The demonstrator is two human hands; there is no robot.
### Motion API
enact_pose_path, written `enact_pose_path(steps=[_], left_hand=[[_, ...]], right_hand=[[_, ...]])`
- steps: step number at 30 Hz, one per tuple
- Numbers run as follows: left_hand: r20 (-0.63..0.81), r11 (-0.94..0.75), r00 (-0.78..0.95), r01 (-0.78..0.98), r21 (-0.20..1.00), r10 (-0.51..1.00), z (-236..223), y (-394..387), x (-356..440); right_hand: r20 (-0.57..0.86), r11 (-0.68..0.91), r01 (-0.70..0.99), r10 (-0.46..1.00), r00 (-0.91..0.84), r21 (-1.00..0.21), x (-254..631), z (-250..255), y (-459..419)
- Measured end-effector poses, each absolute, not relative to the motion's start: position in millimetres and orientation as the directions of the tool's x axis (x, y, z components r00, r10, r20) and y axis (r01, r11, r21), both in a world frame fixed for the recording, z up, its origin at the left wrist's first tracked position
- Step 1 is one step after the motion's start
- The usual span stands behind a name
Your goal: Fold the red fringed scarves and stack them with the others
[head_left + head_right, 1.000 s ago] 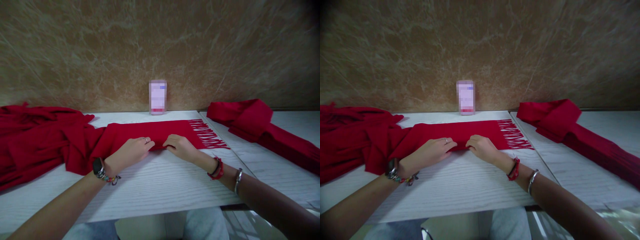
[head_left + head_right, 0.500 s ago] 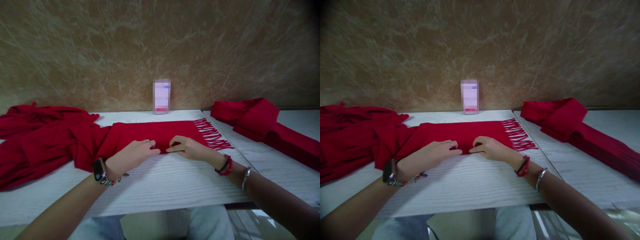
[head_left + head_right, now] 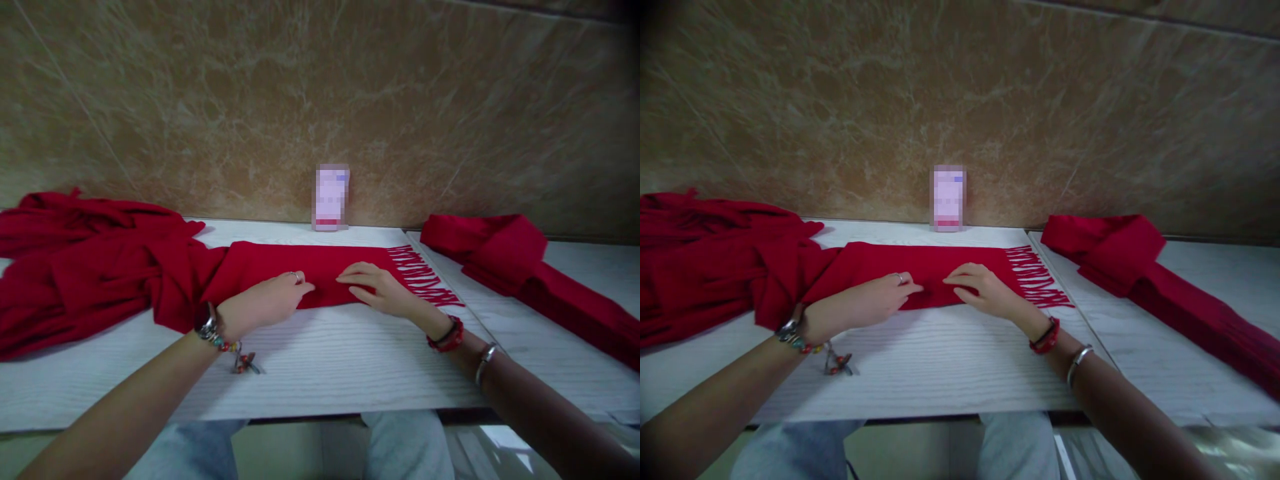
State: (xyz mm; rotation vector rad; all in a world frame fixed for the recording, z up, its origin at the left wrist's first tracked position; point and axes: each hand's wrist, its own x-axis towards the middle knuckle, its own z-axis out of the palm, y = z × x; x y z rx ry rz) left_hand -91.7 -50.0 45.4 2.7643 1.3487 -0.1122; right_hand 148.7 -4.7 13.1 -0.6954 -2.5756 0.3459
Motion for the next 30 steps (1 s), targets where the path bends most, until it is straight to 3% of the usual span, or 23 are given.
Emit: enact_pose_path(steps=[6,9,14,18,23,27,30], left_hand=[[-0.283,-0.341,0.351,0.936,0.085,0.893,29,-43,-103],[-0.338,-0.338,0.365,0.931,0.137,0.867,25,-39,-110],[-0.279,-0.386,0.413,0.910,0.150,0.867,19,-40,-118],[-0.189,-0.424,0.443,0.896,0.130,0.877,16,-49,-120],[0.092,-0.604,0.603,0.797,-0.012,0.793,19,-53,-120],[0.126,-0.736,0.741,0.670,-0.093,0.659,24,-48,-119],[0.156,-0.737,0.743,0.668,-0.106,0.651,24,-47,-118]], right_hand=[[0.083,0.867,0.387,0.431,-0.898,-0.315,145,9,-12],[0.026,0.852,0.407,0.439,-0.898,-0.329,151,11,-11],[-0.039,0.831,0.380,0.400,-0.916,-0.406,155,18,-1],[0.038,0.785,0.411,0.481,-0.876,-0.464,148,21,-2],[0.221,0.814,0.523,0.575,-0.787,-0.254,135,13,-24],[0.306,0.798,0.583,0.599,-0.740,-0.152,139,1,-30],[0.359,0.797,0.595,0.589,-0.724,-0.106,144,-3,-24]])
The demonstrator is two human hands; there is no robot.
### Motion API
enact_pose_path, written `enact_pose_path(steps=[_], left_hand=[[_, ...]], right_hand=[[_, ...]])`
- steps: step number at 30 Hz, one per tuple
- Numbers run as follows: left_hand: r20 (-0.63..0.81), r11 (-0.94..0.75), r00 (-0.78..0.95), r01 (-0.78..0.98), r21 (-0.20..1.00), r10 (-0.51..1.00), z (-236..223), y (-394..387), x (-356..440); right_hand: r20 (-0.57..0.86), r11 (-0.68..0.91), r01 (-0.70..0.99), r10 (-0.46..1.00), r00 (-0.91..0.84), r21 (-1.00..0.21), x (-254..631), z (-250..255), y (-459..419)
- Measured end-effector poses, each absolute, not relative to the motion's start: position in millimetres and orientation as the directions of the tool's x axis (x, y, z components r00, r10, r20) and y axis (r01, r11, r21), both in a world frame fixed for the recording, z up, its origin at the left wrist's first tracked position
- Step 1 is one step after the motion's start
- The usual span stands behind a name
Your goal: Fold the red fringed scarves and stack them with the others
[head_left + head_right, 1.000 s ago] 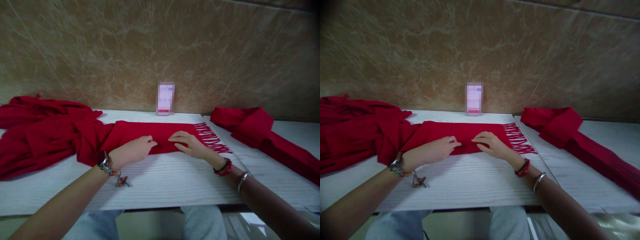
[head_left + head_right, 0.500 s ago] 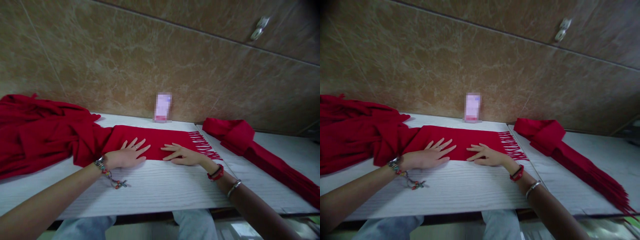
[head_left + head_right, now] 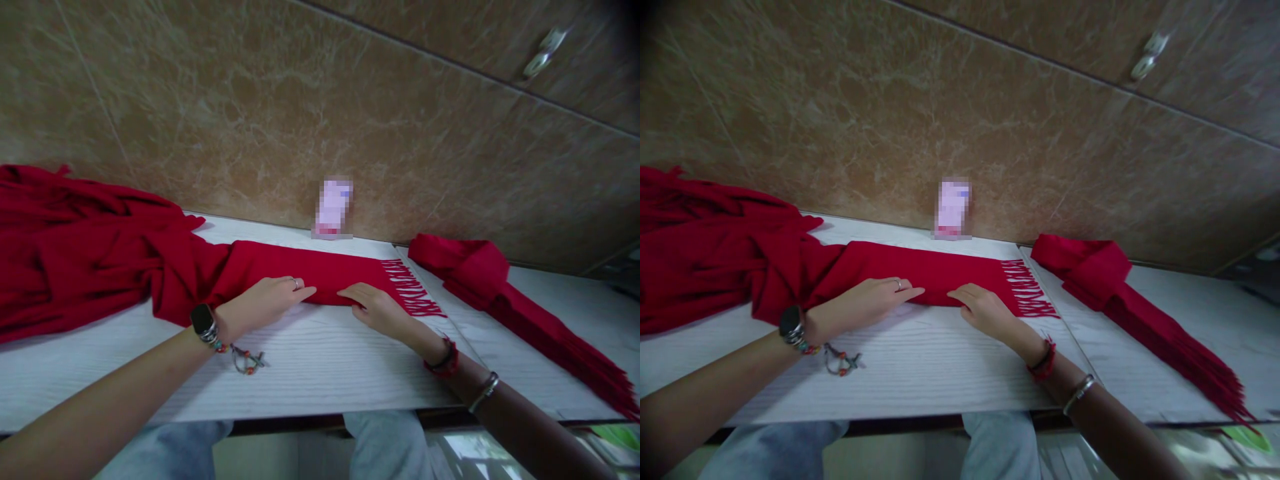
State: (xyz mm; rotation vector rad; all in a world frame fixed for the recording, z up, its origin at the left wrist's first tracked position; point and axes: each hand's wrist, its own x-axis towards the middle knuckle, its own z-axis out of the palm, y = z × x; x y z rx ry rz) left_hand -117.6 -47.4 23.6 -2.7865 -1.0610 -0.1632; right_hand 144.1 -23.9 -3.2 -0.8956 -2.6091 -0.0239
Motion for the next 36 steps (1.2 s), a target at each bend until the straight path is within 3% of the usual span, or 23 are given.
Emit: enact_pose_path(steps=[6,16,20,25,31,36], left_hand=[[0.218,-0.655,0.674,0.738,-0.164,0.706,17,-49,-100],[0.270,-0.703,0.721,0.688,-0.178,0.638,11,-39,-77],[0.280,-0.737,0.743,0.659,-0.150,0.608,12,-36,-80],[0.147,-0.802,0.829,0.559,-0.212,0.539,23,-42,-89],[0.082,-0.738,0.779,0.617,-0.275,0.621,32,-54,-90],[0.143,-0.686,0.710,0.703,-0.187,0.690,34,-51,-93]], right_hand=[[0.482,0.788,0.616,0.539,-0.690,0.000,141,-4,-17],[0.614,0.818,0.568,0.494,-0.616,-0.087,146,-9,-12],[0.589,0.850,0.526,0.437,-0.680,-0.023,146,-6,-13],[0.475,0.894,0.447,0.380,-0.794,0.031,155,-2,-19],[0.474,0.870,0.493,0.430,-0.769,0.011,169,-4,-17],[0.573,0.830,0.550,0.495,-0.653,-0.091,174,-7,-10]])
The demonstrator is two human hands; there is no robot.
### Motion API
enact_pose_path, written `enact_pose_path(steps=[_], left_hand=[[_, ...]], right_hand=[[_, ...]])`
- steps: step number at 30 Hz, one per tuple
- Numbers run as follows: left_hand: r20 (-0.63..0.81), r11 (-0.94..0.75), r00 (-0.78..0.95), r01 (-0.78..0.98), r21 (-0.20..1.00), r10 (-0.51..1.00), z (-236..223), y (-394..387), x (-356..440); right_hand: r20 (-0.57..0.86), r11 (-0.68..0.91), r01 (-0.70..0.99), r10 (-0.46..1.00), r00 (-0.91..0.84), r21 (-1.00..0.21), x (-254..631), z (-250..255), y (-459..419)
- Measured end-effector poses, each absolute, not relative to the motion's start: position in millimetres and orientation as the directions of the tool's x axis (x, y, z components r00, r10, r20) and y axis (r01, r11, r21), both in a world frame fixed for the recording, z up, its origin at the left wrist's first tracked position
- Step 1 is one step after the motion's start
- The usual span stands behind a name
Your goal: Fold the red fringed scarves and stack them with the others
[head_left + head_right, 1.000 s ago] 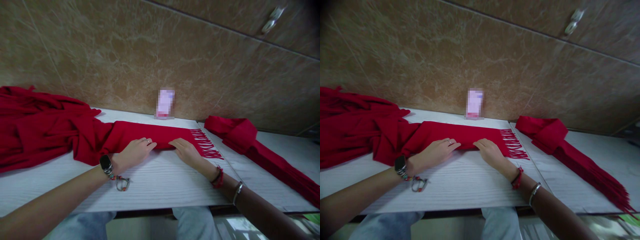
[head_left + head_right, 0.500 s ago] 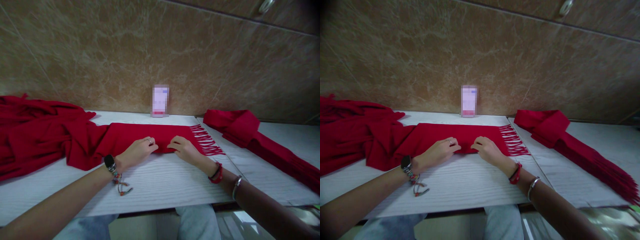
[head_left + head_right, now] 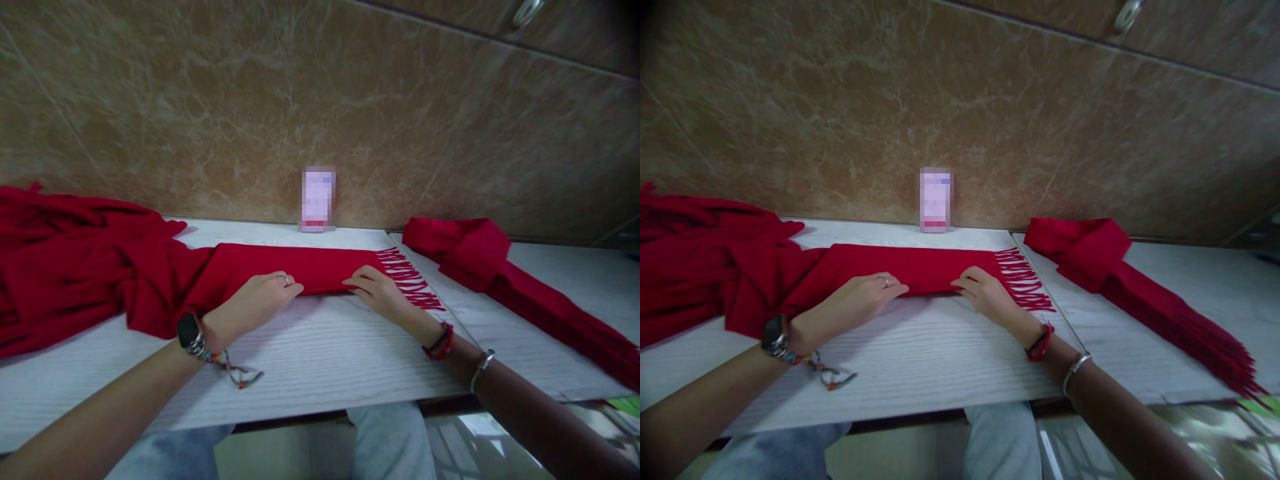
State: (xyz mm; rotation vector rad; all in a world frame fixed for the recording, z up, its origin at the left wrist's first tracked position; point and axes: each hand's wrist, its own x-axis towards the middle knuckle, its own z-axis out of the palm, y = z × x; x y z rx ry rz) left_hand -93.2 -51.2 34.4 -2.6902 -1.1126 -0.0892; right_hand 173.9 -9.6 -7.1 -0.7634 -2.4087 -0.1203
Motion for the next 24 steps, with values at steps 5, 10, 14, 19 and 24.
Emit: enact_pose_path(steps=[5,10,14,19,24], left_hand=[[0.054,-0.760,0.789,0.606,-0.236,0.613,34,-54,-94],[0.059,-0.759,0.799,0.589,-0.277,0.598,32,-57,-89],[0.011,-0.780,0.817,0.554,-0.291,0.576,37,-59,-88],[0.037,-0.795,0.829,0.547,-0.263,0.559,36,-59,-90],[0.079,-0.805,0.813,0.582,-0.112,0.577,26,-64,-84]], right_hand=[[0.486,0.881,0.469,0.384,-0.785,0.061,176,-8,-11],[0.500,0.874,0.472,0.359,-0.788,0.117,182,-6,-20],[0.505,0.869,0.479,0.362,-0.784,0.120,183,-6,-23],[0.464,0.881,0.463,0.370,-0.805,0.100,183,-4,-30],[0.393,0.892,0.451,0.426,-0.815,-0.032,190,2,-37]])
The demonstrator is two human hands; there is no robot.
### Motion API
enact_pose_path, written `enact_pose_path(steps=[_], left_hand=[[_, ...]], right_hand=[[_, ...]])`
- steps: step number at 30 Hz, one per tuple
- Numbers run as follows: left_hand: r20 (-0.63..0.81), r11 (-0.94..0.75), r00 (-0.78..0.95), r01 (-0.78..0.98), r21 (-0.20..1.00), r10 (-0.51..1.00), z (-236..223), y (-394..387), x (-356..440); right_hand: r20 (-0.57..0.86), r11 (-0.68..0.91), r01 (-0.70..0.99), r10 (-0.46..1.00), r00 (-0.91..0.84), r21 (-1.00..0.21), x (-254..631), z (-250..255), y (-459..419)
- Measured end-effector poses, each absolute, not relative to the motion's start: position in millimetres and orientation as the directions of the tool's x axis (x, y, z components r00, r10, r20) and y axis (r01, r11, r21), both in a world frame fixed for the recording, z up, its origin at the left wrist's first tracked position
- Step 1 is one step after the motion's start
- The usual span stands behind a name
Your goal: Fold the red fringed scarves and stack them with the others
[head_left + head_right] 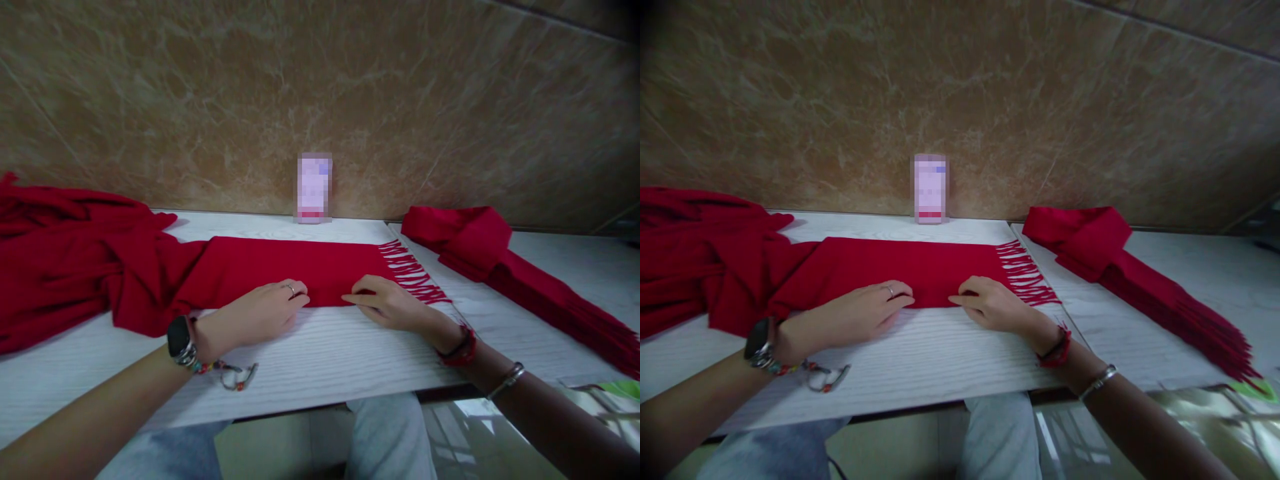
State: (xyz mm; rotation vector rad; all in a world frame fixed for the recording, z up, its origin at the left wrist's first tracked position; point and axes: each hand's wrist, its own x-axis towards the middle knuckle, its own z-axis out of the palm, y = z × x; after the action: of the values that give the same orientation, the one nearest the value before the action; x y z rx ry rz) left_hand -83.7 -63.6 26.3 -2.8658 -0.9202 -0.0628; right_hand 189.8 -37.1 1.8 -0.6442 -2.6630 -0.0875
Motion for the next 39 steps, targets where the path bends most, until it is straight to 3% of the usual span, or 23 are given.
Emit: enact_pose_path(steps=[7,14,21,28,32,39], left_hand=[[0.036,-0.676,0.676,0.737,-0.006,0.736,10,-79,-79],[-0.025,-0.684,0.687,0.726,0.065,0.726,6,-74,-90],[0.202,-0.757,0.753,0.649,-0.076,0.626,16,-62,-81],[0.080,-0.815,0.827,0.561,-0.146,0.556,33,-52,-71],[0.122,-0.765,0.782,0.623,-0.160,0.611,26,-53,-59],[0.141,-0.805,0.836,0.549,-0.227,0.530,20,-56,-51]], right_hand=[[0.377,0.861,0.498,0.495,-0.783,-0.098,174,14,-42],[0.220,0.872,0.469,0.489,-0.844,-0.138,152,4,-40],[0.355,0.861,0.502,0.496,-0.792,-0.082,193,-6,-46],[0.363,0.885,0.462,0.416,-0.834,0.048,181,7,-36],[0.447,0.875,0.473,0.383,-0.808,0.106,174,1,-30],[0.569,0.846,0.534,0.432,-0.700,0.014,178,-4,-31]])
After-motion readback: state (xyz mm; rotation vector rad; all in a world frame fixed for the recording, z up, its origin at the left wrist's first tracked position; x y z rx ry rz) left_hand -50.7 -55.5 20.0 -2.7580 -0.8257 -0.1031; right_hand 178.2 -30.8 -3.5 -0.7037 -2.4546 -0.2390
